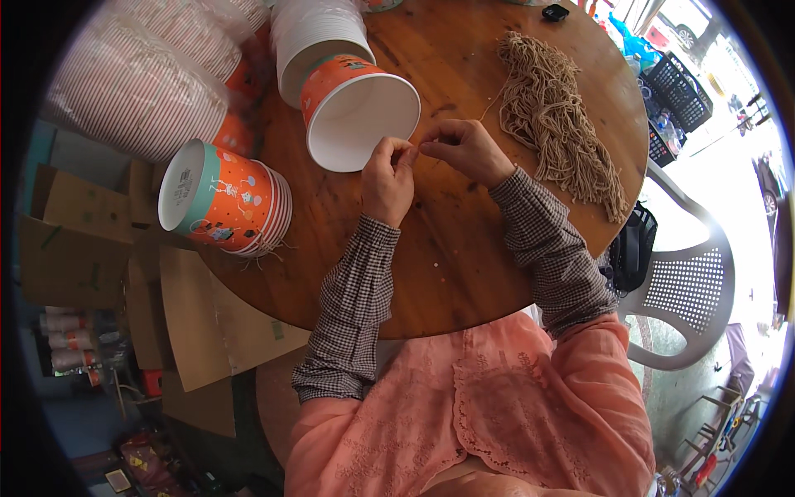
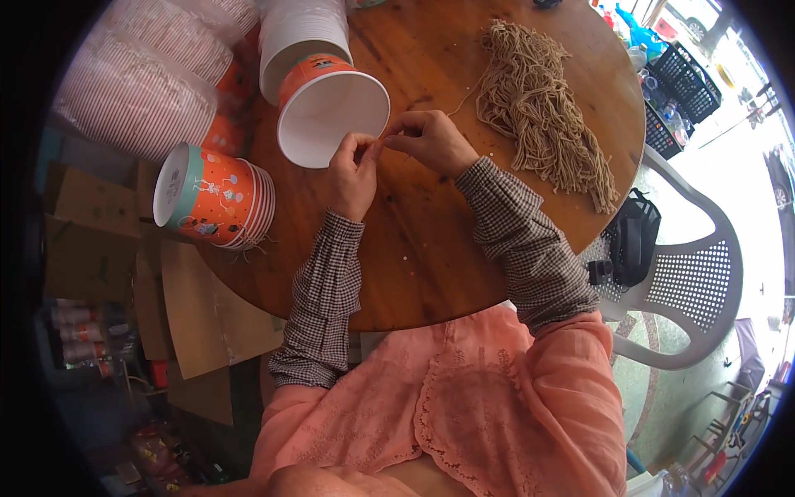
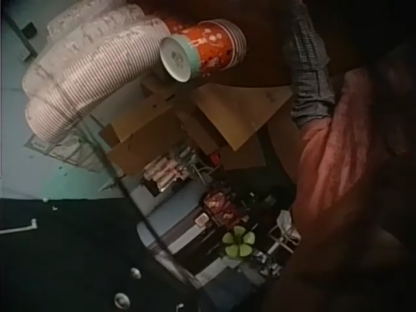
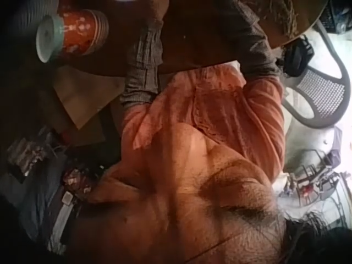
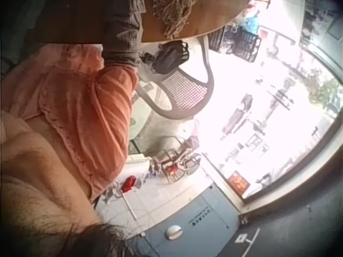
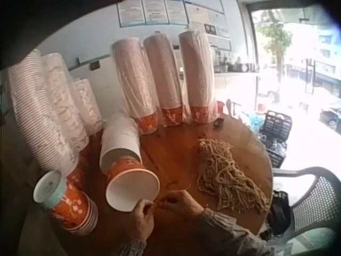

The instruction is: Threading and tying twine handles onto paper buckets.

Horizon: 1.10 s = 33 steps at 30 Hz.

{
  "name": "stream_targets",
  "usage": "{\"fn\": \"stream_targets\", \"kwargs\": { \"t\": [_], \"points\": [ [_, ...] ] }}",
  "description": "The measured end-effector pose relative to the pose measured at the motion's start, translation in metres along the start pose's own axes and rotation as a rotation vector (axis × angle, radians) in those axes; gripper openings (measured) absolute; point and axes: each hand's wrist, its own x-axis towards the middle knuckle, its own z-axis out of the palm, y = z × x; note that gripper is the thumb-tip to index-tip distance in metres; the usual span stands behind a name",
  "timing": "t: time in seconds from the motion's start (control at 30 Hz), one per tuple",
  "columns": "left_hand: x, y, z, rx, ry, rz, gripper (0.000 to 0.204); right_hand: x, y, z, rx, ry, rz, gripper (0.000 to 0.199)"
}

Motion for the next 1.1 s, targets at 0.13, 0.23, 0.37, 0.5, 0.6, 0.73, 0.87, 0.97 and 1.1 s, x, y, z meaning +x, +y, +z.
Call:
{"fn": "stream_targets", "kwargs": {
  "t": [0.13, 0.23, 0.37, 0.5, 0.6, 0.73, 0.87, 0.97, 1.1],
  "points": [
    [0.006, -0.009, 0.002, -0.037, -0.035, 0.009, 0.017, 0.004, 0.011, 0.000, -0.093, 0.069, -0.093, 0.014],
    [0.016, -0.020, 0.007, 0.064, -0.032, 0.131, 0.036, 0.014, 0.020, -0.009, 0.400, 0.259, 0.049, 0.012],
    [0.019, -0.031, 0.017, 0.040, -0.097, 0.197, 0.064, 0.026, 0.022, 0.001, 0.705, 0.325, -0.002, 0.011],
    [0.016, -0.029, 0.016, -0.175, -0.175, 0.035, 0.067, 0.027, 0.019, 0.012, 0.849, 0.259, 0.037, 0.012],
    [0.016, -0.017, 0.007, 0.062, -0.044, 0.105, 0.059, 0.015, 0.008, 0.020, 0.811, 0.162, 0.037, 0.014],
    [0.009, -0.010, -0.006, 0.345, 0.081, 0.067, 0.035, 0.002, -0.005, 0.037, 0.749, 0.081, -0.084, 0.013],
    [0.003, 0.006, -0.012, 0.305, 0.075, 0.022, 0.032, -0.004, -0.006, 0.052, 0.739, 0.201, -0.009, 0.013],
    [0.004, 0.006, -0.012, 0.244, 0.086, -0.057, 0.033, -0.005, -0.004, 0.056, 0.389, 0.298, -0.002, 0.015],
    [0.005, -0.003, -0.017, 0.363, 0.076, 0.090, 0.032, -0.005, -0.007, 0.055, 0.348, 0.306, 0.055, 0.016]
  ]
}}
